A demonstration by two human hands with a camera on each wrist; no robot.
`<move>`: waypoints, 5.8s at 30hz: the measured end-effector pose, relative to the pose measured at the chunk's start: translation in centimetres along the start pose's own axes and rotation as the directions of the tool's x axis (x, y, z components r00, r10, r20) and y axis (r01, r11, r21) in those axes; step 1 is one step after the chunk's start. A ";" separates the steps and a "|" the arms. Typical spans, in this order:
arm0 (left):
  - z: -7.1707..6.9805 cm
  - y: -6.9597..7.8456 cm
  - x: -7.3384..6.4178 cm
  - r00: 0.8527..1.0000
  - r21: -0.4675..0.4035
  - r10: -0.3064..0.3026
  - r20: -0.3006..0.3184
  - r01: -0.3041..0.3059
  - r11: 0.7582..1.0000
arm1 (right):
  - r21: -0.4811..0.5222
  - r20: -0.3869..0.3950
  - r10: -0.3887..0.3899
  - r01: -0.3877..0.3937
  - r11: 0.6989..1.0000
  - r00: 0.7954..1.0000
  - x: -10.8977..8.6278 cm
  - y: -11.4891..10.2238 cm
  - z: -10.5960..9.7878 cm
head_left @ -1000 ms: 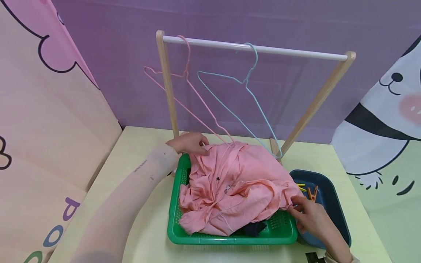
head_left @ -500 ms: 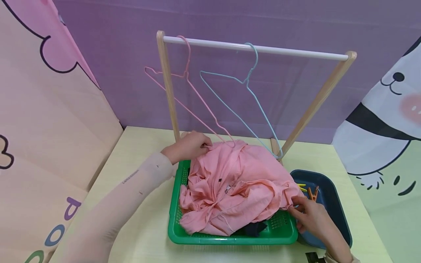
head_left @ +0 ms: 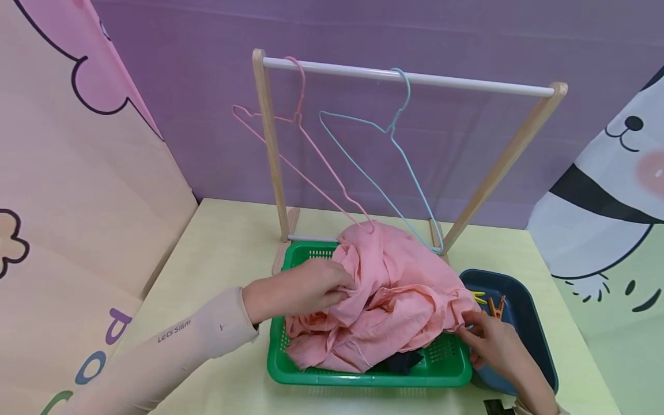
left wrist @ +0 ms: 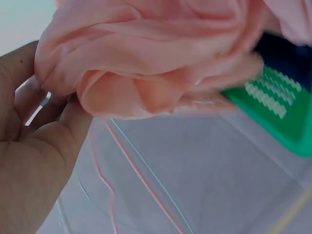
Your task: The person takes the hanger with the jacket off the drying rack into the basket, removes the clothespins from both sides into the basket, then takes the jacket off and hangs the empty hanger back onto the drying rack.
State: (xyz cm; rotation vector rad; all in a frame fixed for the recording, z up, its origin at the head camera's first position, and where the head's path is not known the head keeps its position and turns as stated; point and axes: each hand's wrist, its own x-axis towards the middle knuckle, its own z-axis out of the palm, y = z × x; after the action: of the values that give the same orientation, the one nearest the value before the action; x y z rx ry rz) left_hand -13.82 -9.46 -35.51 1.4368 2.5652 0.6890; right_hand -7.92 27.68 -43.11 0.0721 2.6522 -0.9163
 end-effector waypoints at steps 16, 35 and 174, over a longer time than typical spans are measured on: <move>7.9 -0.2 3.9 0.897 -0.007 -0.109 0.427 0.124 0.992 | -0.018 0.003 -0.003 0.003 1.000 1.000 0.0 -0.1 0.0; 7.1 0.3 3.0 0.844 -0.024 -0.186 0.502 0.229 0.973 | -0.009 -0.003 -0.022 0.022 1.000 1.000 -0.2 0.0 -0.1; 2.2 -4.3 5.9 0.993 0.255 -0.108 -0.040 0.114 0.960 | 0.007 -0.043 -0.031 0.031 0.999 0.999 -0.3 0.0 0.1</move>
State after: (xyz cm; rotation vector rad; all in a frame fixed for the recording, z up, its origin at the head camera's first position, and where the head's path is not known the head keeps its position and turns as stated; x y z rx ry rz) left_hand -19.69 -5.73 -38.75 1.3427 2.8139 0.3717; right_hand -7.59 27.65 -43.13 0.0529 2.6965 -0.9447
